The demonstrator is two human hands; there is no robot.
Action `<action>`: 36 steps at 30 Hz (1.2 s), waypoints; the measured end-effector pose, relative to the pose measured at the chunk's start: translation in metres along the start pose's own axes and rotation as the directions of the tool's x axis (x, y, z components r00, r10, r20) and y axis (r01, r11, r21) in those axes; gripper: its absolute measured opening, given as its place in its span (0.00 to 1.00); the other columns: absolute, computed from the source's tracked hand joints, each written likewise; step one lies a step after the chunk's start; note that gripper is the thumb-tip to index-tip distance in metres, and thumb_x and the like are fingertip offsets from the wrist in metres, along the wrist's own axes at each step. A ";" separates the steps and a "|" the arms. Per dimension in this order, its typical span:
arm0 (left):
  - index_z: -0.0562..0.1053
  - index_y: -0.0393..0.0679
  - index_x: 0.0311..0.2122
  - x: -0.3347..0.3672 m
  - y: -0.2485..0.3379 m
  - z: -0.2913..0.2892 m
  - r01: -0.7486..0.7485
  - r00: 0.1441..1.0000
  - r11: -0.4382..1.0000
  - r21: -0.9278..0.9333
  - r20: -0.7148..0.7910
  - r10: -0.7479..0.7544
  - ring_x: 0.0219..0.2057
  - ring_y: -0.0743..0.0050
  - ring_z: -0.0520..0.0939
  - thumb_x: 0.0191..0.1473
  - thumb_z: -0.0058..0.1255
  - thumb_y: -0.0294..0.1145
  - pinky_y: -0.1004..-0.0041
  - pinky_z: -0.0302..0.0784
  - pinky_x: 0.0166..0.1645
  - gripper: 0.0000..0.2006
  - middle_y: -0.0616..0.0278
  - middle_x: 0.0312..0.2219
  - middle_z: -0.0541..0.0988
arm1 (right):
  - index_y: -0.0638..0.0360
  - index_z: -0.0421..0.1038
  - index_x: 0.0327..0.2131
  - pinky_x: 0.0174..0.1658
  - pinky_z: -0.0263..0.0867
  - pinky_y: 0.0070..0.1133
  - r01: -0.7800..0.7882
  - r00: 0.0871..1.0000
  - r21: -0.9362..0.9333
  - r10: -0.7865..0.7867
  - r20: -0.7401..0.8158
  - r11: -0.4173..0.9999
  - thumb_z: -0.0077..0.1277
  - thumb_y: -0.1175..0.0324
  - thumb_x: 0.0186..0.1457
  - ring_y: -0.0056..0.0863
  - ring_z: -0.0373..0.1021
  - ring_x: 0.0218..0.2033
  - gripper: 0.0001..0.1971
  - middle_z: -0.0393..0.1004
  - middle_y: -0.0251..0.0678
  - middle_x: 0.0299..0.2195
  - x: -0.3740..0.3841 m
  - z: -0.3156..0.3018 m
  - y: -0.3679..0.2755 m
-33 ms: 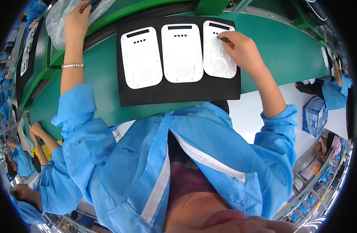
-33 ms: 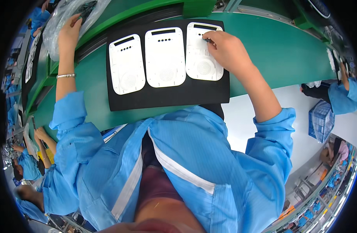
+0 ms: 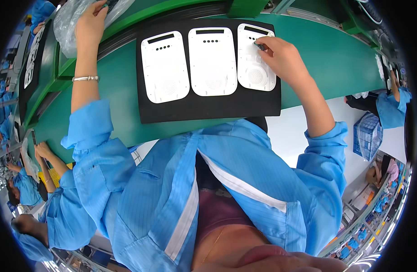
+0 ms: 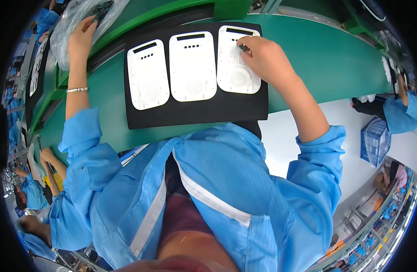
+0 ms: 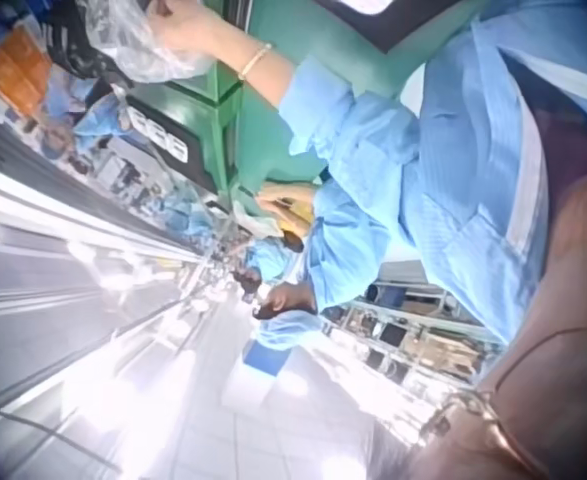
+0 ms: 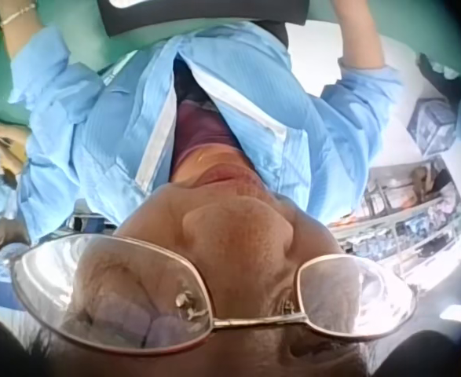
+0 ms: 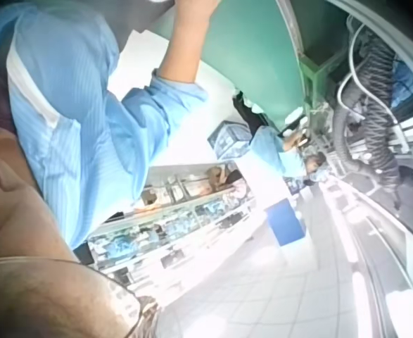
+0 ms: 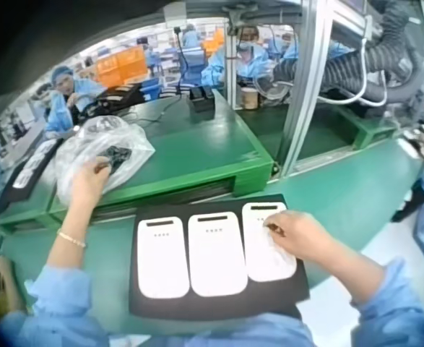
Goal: Manually inserting electronic components into white plastic casings on an assembly line.
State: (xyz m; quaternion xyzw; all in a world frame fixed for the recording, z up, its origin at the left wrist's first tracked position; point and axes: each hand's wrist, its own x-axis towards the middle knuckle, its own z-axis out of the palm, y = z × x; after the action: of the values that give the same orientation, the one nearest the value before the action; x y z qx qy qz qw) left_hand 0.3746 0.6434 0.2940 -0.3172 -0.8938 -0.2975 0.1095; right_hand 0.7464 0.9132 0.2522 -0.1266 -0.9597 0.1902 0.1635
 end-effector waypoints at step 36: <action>0.67 0.34 0.48 -0.157 0.129 0.032 0.532 0.844 -0.007 -0.847 0.529 0.087 0.44 0.70 0.75 0.53 0.47 0.22 0.73 0.72 0.52 0.15 0.56 0.41 0.73 | 0.60 0.75 0.32 0.38 0.68 0.22 0.333 0.893 -0.224 -0.382 -0.237 0.916 0.53 0.76 0.45 0.31 0.71 0.34 0.07 0.75 0.36 0.34 0.018 0.017 0.019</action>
State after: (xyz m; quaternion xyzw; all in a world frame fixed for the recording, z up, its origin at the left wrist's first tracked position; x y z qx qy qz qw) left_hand 0.5772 0.6642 0.2681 -0.2055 -0.4693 -0.7622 -0.3958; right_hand 0.7272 0.9302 0.2347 0.0134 -0.9473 0.0509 0.3159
